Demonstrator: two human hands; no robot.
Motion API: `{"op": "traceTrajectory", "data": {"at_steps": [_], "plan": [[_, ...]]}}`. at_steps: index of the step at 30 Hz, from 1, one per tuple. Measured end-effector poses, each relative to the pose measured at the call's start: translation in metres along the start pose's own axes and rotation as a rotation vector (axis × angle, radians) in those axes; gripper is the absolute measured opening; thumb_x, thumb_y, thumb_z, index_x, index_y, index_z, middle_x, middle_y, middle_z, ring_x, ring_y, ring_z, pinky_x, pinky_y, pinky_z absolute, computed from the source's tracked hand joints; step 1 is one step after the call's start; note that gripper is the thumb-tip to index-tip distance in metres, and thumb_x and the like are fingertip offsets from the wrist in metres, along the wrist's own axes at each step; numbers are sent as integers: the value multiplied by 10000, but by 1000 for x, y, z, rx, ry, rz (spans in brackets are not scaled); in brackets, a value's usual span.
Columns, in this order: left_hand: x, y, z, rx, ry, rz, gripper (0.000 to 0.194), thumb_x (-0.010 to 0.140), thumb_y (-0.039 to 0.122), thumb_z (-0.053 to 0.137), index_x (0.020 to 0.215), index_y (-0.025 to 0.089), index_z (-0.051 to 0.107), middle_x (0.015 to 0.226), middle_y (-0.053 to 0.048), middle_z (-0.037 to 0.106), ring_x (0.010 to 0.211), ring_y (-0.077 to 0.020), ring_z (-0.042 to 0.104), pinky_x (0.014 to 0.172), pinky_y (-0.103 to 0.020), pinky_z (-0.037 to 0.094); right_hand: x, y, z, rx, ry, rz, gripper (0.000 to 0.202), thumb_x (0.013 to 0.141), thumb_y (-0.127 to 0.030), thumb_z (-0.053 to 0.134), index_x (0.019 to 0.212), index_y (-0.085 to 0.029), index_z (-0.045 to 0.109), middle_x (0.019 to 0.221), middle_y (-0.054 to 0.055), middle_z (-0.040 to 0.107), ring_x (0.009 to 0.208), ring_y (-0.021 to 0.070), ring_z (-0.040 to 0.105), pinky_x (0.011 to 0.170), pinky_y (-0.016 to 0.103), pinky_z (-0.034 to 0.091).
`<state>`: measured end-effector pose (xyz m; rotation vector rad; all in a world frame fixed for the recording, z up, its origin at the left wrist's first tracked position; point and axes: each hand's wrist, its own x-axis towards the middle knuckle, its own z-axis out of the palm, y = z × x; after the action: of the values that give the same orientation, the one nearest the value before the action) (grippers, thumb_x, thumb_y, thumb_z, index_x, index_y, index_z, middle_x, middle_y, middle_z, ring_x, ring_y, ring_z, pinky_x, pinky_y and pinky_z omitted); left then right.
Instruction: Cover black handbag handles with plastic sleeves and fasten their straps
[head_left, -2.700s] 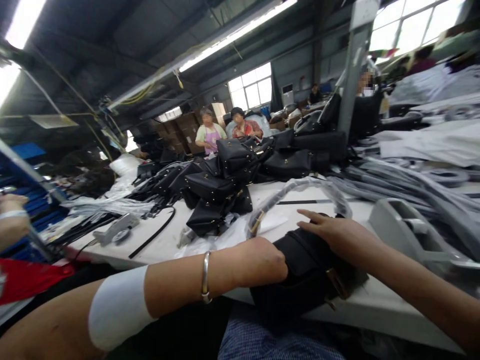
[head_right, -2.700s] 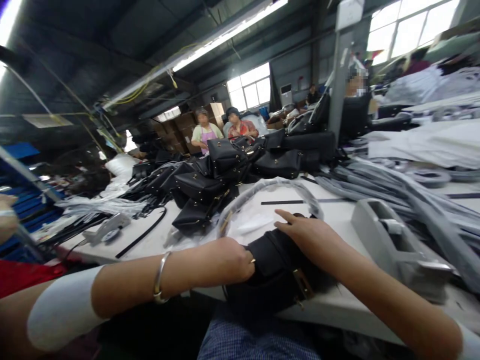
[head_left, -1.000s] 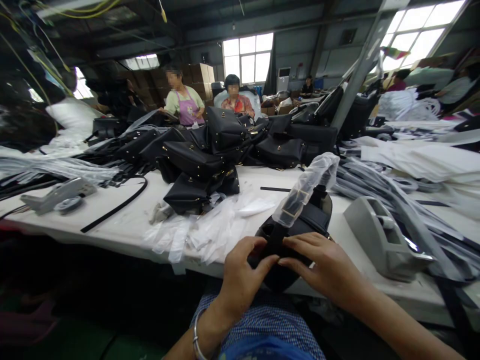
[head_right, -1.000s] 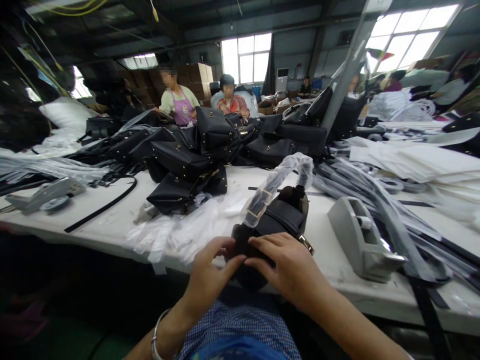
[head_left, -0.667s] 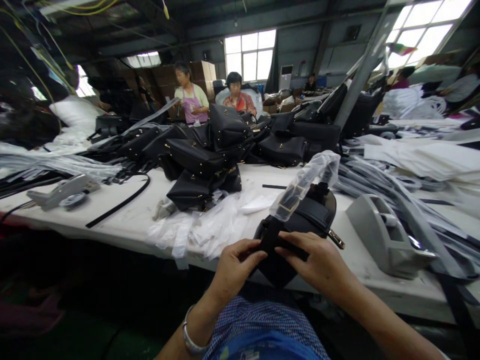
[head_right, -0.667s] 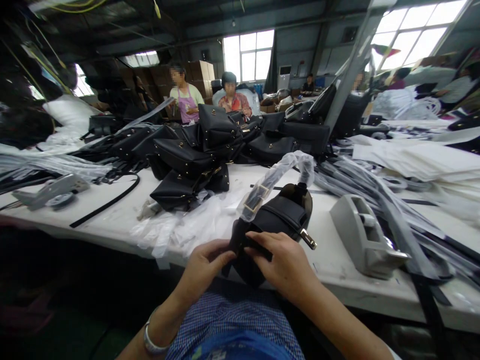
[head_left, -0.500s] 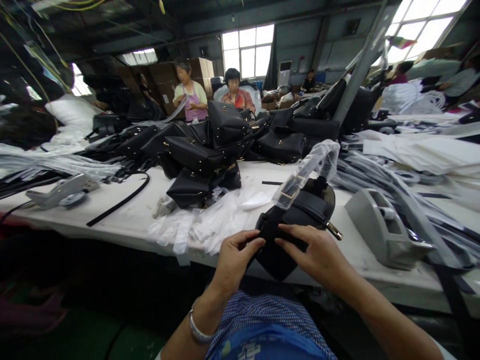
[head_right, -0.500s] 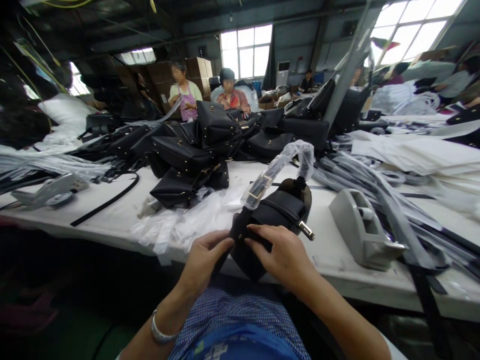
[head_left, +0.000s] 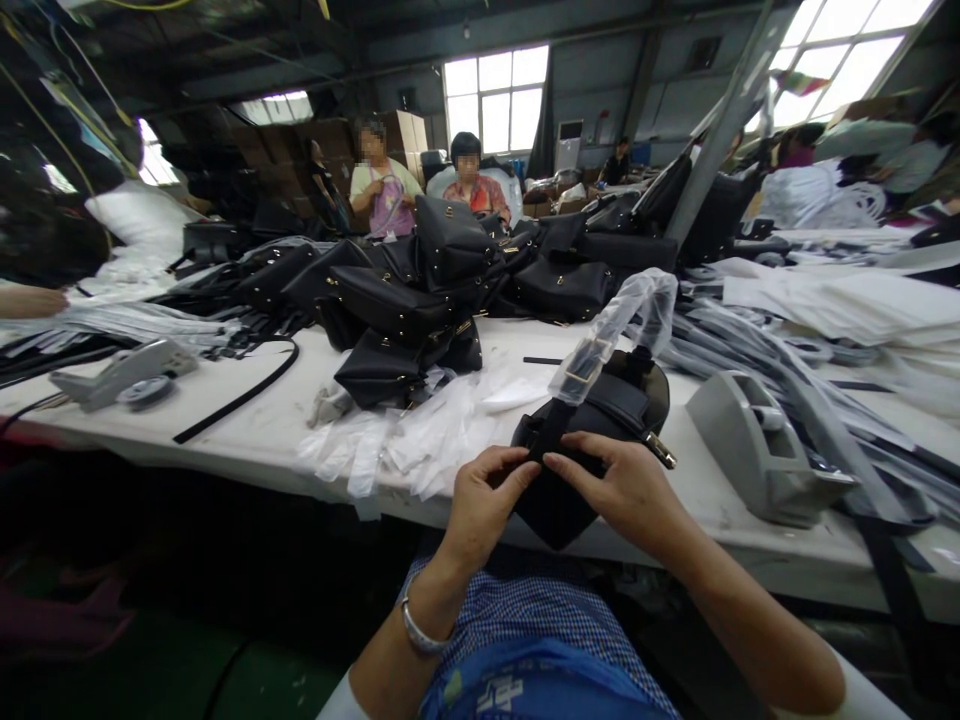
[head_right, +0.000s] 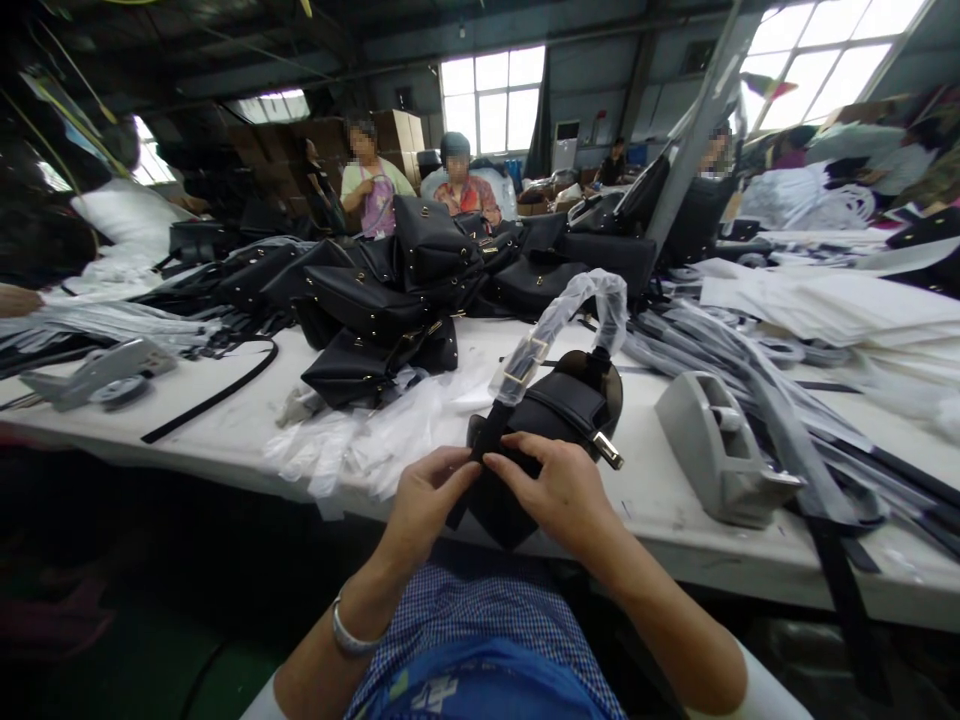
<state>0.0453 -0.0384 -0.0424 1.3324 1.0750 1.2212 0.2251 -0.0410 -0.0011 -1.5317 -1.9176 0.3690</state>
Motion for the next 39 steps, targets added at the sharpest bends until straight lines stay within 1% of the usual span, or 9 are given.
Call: {"op": "traceTrajectory", "data": {"at_steps": [4, 8, 13, 17, 19, 24, 28, 35, 39], "plan": [[-2, -2, -7, -68, -76, -20, 240, 861, 300, 697, 1051, 165, 753, 1061, -76, 749, 1010, -218, 679, 908, -301, 517, 1, 3, 3, 26, 8, 5, 300, 879, -410, 672, 1060, -192, 772, 1030, 85, 779, 982, 294, 732, 872, 380, 592], [-1, -5, -7, -112, -51, -54, 260, 832, 318, 735, 1030, 150, 754, 1010, -83, 761, 953, -223, 696, 856, -297, 536, 1, 4, 3, 20, 16, 0, 285, 884, -402, 662, 1051, -203, 777, 1019, 80, 782, 971, 293, 735, 871, 370, 586], [1, -5, 1, -109, -26, 17, 186, 836, 290, 735, 982, 179, 768, 977, -53, 755, 914, -187, 689, 802, -244, 522, -1, 2, -2, 5, -15, -18, 279, 850, -389, 699, 1023, -182, 770, 964, 73, 789, 868, 289, 744, 789, 354, 574], [4, -1, 3, -84, -39, 64, 154, 849, 273, 721, 970, 188, 765, 965, -40, 741, 904, -172, 685, 784, -228, 516, -3, 0, -5, -7, -36, -25, 195, 841, -384, 705, 864, -195, 746, 792, 26, 766, 708, 244, 716, 633, 301, 513], [5, 0, 2, -63, -61, 64, 154, 860, 271, 707, 973, 181, 761, 974, -47, 737, 909, -178, 685, 786, -236, 520, -4, -2, -5, 24, -54, -31, 187, 860, -378, 678, 820, -202, 727, 743, 4, 740, 664, 213, 690, 595, 274, 479], [6, 4, -7, 41, -119, 116, 166, 887, 253, 671, 1013, 191, 758, 983, -51, 731, 910, -179, 683, 778, -243, 527, -4, -2, -5, 92, -84, 4, 177, 857, -364, 669, 880, -206, 744, 704, -22, 708, 610, 172, 644, 565, 241, 450], [7, 4, -10, 85, -65, 168, 147, 852, 224, 708, 986, 200, 763, 958, -38, 735, 886, -169, 689, 779, -240, 535, -2, -2, -4, 94, -90, 64, 221, 837, -395, 678, 896, -196, 755, 703, -18, 707, 609, 172, 637, 579, 241, 463], [11, -4, -4, -83, -82, 23, 168, 810, 255, 748, 952, 166, 748, 877, -39, 749, 801, -155, 696, 733, -228, 540, -1, -3, -3, 149, -110, 136, 231, 819, -355, 665, 952, -189, 755, 744, -11, 730, 670, 182, 667, 580, 225, 479], [12, -7, 1, -123, -103, 0, 163, 804, 240, 736, 943, 157, 718, 859, -34, 734, 789, -150, 687, 738, -237, 536, -1, -2, 1, 153, -81, 147, 243, 804, -317, 655, 973, -174, 754, 751, -5, 736, 688, 191, 674, 582, 227, 481]]}}
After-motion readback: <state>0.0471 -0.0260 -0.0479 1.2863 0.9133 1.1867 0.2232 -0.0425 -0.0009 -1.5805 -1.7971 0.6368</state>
